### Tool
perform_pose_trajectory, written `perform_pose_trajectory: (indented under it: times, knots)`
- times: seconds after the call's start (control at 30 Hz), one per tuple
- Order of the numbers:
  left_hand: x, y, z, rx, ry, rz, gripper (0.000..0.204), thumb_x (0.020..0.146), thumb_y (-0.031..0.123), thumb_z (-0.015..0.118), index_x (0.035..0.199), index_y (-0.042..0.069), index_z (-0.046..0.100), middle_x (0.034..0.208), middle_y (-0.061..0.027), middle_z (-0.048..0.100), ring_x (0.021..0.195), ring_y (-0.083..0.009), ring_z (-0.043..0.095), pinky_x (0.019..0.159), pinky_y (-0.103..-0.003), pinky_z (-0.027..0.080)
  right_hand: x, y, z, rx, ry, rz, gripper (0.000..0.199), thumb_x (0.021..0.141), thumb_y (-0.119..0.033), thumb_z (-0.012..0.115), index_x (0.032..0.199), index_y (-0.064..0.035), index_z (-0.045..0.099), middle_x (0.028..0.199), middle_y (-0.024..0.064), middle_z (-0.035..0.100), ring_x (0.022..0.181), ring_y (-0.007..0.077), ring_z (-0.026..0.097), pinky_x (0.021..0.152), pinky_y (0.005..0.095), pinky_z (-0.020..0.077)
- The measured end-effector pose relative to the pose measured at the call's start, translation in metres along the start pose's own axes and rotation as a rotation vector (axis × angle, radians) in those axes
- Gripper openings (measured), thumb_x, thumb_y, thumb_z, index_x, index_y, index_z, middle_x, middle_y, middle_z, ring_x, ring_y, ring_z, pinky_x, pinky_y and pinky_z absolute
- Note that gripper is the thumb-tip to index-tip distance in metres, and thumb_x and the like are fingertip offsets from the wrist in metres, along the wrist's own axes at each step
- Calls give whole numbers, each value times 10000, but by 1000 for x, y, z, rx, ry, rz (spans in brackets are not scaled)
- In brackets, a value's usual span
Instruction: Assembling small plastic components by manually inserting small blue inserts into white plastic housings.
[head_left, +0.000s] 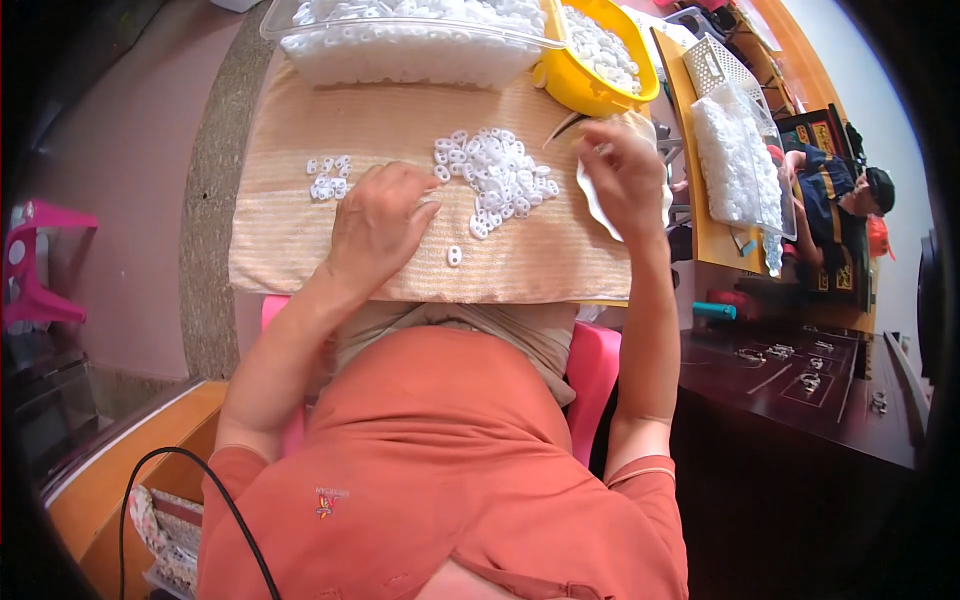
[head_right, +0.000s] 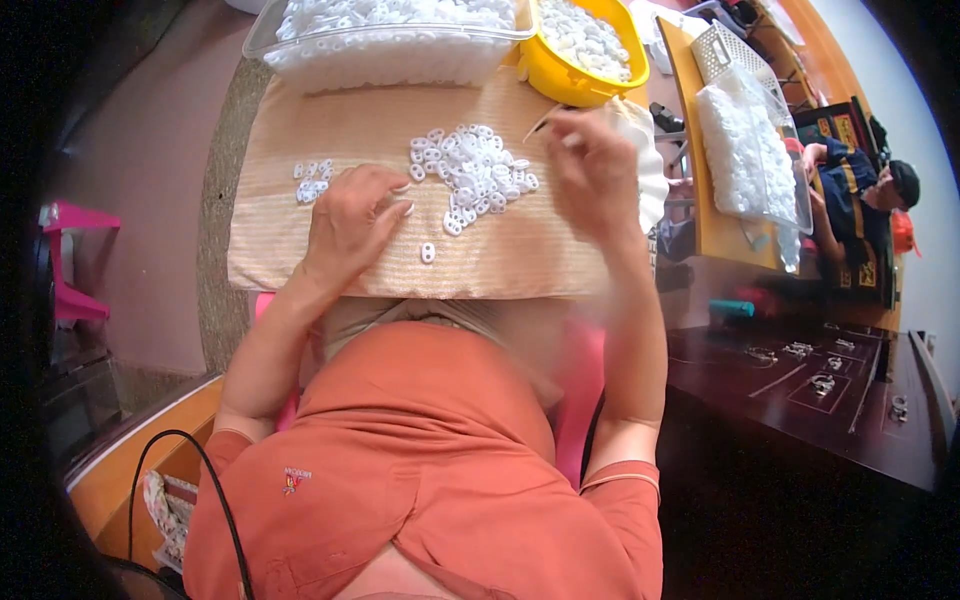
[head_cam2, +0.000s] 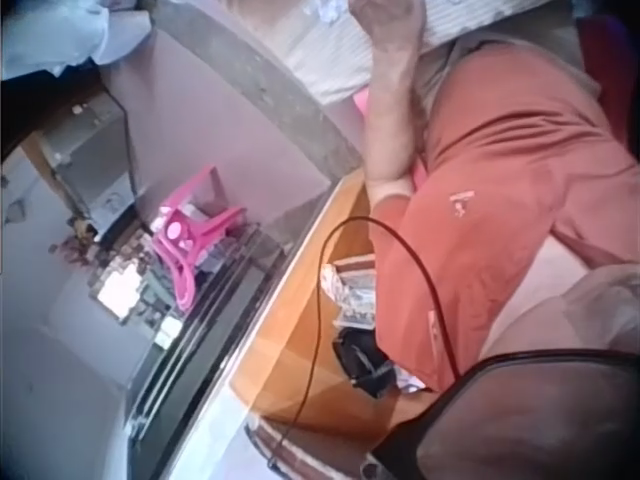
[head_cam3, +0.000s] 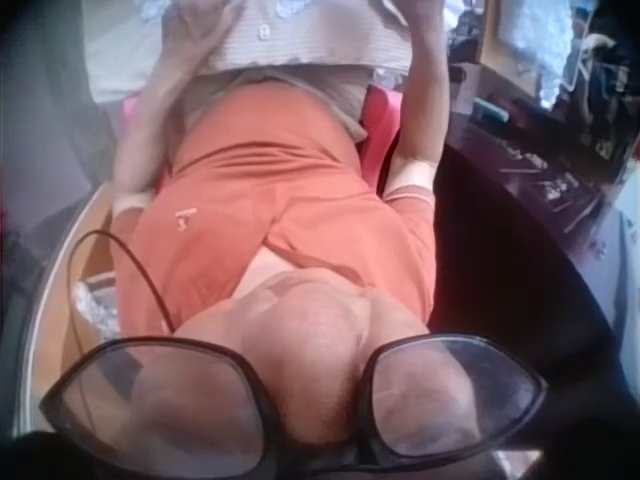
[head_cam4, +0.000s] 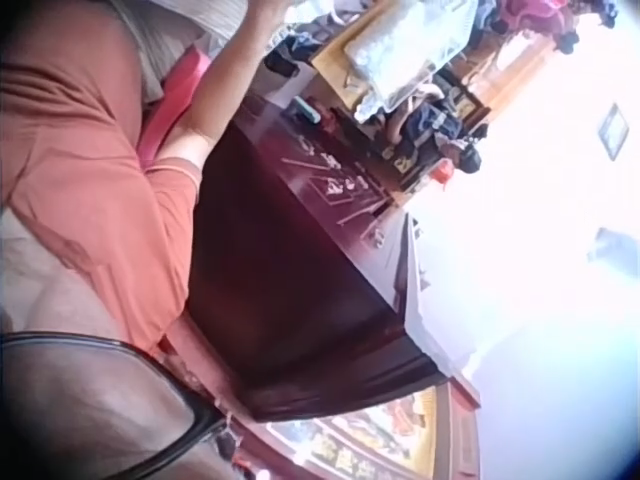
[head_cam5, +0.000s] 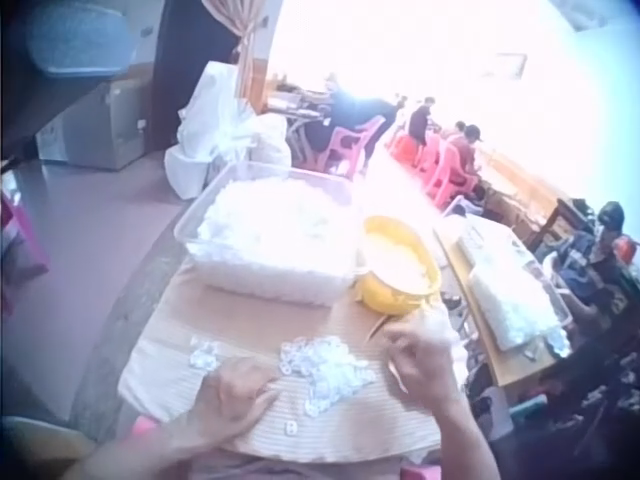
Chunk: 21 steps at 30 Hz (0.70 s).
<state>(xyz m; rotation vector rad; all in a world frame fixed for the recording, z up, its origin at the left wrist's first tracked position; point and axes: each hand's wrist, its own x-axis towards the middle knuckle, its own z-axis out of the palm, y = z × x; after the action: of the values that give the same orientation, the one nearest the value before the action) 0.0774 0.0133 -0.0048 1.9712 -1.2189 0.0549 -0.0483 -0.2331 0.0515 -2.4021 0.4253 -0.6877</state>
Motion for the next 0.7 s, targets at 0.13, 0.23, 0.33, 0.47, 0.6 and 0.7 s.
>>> perform_pose_trajectory:
  times: [0.13,0.23,0.33,0.47,0.6,0.7]
  knots:
    - [3,-7,-2,37,-1,-59,219,763,116,687,963,33,654,936,-140,629,903,-328,593,790,-407,479,-36,-8,20,79,-171,-24,174,813,-33,706,981,-4,668,796,56,636,612,71,539,554,221,442]
    - [3,-14,-6,73,58,-78,203,765,120,688,954,50,659,929,-128,631,894,-319,595,780,-409,483,-53,-19,20,145,-182,44,154,817,-25,697,962,10,663,796,58,633,603,74,532,551,218,434]
    - [6,-14,-20,258,69,-82,187,769,124,688,945,66,666,923,-109,635,886,-310,601,772,-409,489,-67,-22,16,156,-146,80,133,826,-10,680,955,18,659,783,46,624,601,65,524,551,209,425]
    - [12,-26,-38,379,120,-162,167,771,132,694,928,77,683,933,-94,638,902,-302,604,775,-409,494,-85,-7,7,174,-140,120,124,843,11,658,965,29,652,807,37,616,627,51,527,559,196,417]
    - [10,-42,-58,537,24,-252,178,787,163,688,943,78,700,958,-109,635,935,-303,604,797,-415,494,-101,13,-3,222,-105,168,123,860,21,643,983,30,647,850,28,619,647,48,530,567,185,424]
    - [6,-58,-63,580,-87,-358,187,812,208,664,947,88,711,974,-124,632,957,-310,603,818,-420,493,-106,18,-10,223,-72,164,126,866,12,642,991,24,648,845,18,614,649,41,535,564,187,450]
